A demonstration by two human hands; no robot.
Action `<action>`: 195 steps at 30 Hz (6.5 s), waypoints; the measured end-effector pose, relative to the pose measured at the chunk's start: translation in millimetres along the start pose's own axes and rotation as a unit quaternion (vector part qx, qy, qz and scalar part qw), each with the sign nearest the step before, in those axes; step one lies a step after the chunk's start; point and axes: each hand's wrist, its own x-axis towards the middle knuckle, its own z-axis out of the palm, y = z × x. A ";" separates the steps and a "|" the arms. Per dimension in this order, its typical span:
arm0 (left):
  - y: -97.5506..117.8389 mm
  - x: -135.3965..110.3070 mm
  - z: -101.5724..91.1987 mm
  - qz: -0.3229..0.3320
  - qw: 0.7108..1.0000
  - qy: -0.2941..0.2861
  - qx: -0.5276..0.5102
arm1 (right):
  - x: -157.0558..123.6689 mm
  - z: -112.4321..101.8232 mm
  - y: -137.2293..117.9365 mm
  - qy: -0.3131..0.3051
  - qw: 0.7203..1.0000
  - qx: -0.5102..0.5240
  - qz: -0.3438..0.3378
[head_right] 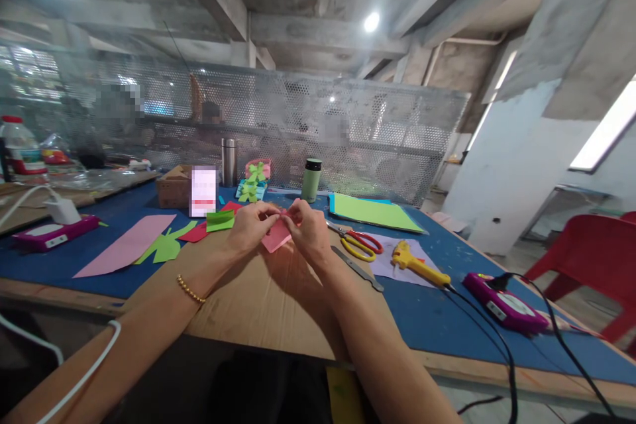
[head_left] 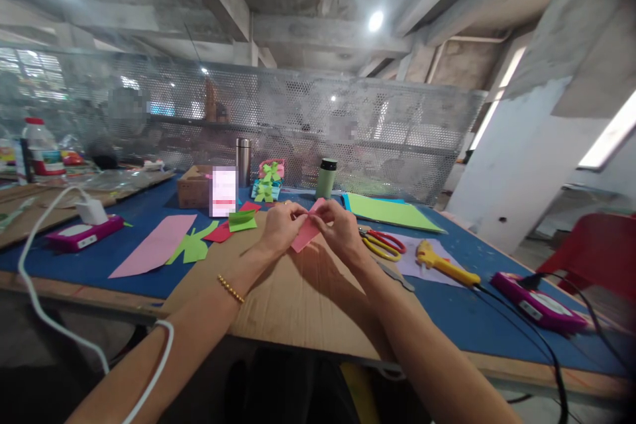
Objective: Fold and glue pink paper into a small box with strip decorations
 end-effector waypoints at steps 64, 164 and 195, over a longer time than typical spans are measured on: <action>4.5 3.8 -4.7 -0.181 0.935 -0.083 -0.293 | 4.3 8.3 -0.3 -0.008 0.965 0.243 0.099; -1.0 1.5 -1.3 0.048 0.999 -0.019 -0.001 | 6.3 1.2 1.5 -0.032 0.975 0.202 0.087; -4.5 2.5 2.1 0.009 1.000 -0.003 -0.030 | 5.4 -7.3 0.3 -0.024 0.999 0.003 -0.042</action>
